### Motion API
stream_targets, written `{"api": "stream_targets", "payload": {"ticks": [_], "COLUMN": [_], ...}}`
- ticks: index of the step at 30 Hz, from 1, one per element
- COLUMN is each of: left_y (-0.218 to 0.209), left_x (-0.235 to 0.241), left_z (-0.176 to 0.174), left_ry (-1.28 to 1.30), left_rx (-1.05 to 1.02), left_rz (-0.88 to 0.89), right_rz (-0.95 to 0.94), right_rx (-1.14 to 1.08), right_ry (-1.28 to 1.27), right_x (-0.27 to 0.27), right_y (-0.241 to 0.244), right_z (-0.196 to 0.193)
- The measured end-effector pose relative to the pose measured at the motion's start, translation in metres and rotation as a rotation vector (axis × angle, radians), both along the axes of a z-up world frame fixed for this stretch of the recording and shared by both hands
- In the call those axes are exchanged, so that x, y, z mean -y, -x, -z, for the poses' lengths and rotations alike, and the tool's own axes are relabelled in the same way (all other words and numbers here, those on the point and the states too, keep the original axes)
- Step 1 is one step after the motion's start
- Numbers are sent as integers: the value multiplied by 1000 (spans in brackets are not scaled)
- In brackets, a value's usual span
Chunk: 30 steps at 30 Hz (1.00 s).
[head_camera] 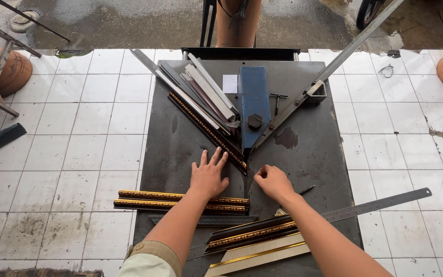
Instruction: Measuring and positioning decorative frame moldings on a miter cutting machine in preparation for cutting.
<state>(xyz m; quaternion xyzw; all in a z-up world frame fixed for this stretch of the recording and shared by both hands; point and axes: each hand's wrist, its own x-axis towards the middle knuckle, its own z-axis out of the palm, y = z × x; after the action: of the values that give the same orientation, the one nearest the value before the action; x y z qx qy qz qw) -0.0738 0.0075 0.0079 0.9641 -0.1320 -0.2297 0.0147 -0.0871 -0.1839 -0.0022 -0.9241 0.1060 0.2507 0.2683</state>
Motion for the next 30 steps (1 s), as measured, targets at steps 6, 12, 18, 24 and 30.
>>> {"api": "stream_targets", "payload": {"ticks": [6, 12, 18, 24, 30], "left_y": [13, 3, 12, 15, 21], "left_x": [-13, -17, -15, -23, -52], "left_z": [47, 44, 61, 30, 67], "left_ry": [132, 55, 86, 109, 166], "left_rx": [436, 397, 464, 336, 469], "left_rz": [192, 175, 138, 43, -73], "right_rz": [-97, -232, -408, -447, -112], "right_rx": [71, 163, 223, 58, 268], "right_ry": [284, 180, 235, 223, 446], "right_x": [46, 12, -12, 4, 93], "right_y": [13, 25, 26, -1, -41], "right_z": [-19, -28, -16, -27, -4]}}
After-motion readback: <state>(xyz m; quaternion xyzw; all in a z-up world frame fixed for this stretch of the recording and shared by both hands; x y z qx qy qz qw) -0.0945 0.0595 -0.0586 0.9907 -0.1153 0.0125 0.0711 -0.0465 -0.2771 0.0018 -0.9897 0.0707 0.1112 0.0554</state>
